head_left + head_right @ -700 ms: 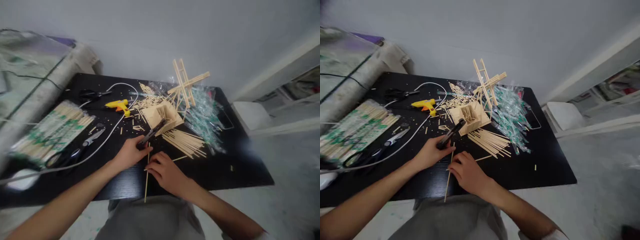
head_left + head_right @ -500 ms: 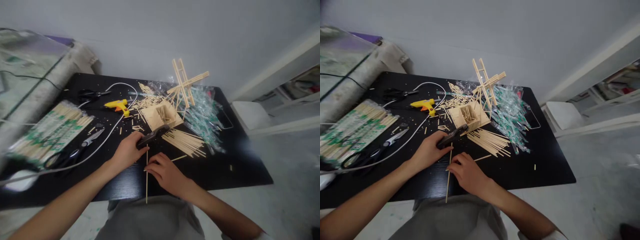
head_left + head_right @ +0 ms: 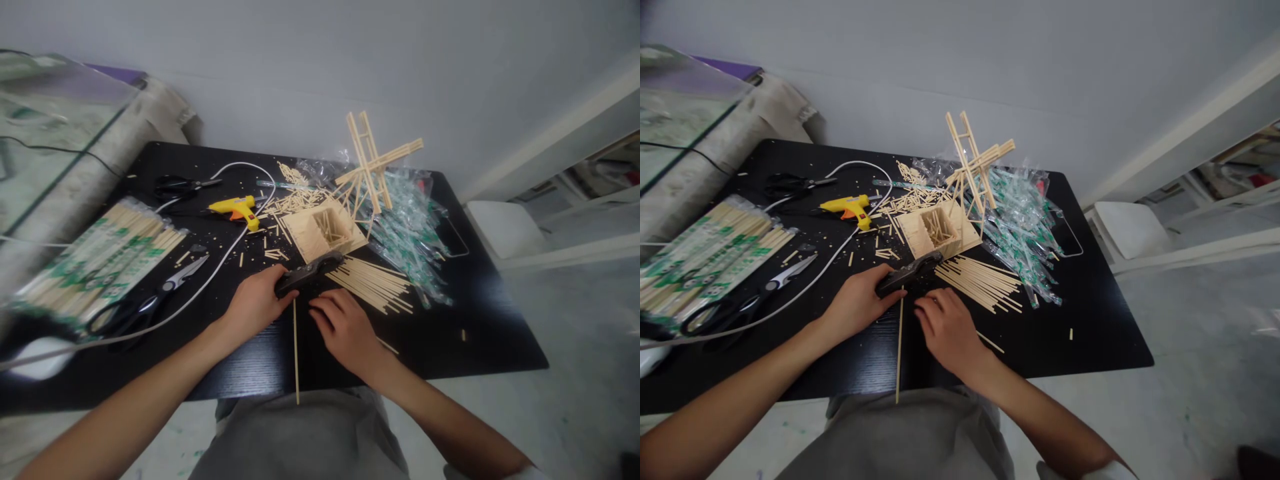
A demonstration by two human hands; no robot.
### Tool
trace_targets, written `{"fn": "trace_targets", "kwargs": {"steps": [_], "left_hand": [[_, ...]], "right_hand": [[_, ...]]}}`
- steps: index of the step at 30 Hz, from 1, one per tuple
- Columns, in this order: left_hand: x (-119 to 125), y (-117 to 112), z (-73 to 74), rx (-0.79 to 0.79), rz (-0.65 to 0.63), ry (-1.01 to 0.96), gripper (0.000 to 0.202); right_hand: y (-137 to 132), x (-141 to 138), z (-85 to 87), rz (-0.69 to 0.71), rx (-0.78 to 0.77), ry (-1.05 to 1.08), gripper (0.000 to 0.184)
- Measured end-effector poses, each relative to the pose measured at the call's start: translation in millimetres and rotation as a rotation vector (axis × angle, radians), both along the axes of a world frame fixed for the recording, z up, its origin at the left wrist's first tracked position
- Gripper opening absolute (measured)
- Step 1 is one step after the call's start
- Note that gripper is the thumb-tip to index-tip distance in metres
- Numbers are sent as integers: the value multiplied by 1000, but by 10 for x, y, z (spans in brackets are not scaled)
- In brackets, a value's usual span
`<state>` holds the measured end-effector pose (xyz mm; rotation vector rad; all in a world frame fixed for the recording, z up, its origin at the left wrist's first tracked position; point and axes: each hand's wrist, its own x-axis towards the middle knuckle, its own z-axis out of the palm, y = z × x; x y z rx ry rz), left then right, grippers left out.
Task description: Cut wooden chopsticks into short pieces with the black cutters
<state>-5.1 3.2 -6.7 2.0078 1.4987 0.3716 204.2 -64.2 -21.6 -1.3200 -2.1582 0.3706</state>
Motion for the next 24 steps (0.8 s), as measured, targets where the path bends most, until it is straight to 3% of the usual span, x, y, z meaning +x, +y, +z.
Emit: {"fn": "trace_targets", "kwargs": {"steps": [5, 10, 17, 21, 24], "left_hand": [[4, 14, 3, 19, 14, 4, 12], [-22, 28, 43, -43, 64, -87, 10], [-74, 80, -38, -189, 180, -394, 23], [-88, 68, 7, -198, 217, -551, 30], [-120, 50, 56, -70, 196, -558, 33]], "right_hand": [[-40, -195, 117, 158, -178, -94, 27], [3, -212, 180, 66, -275, -113, 29], [59, -247, 202, -13, -358, -231, 24], [156, -149, 342, 26, -422, -69, 29], [299, -12, 506, 48, -324, 149, 30]]}}
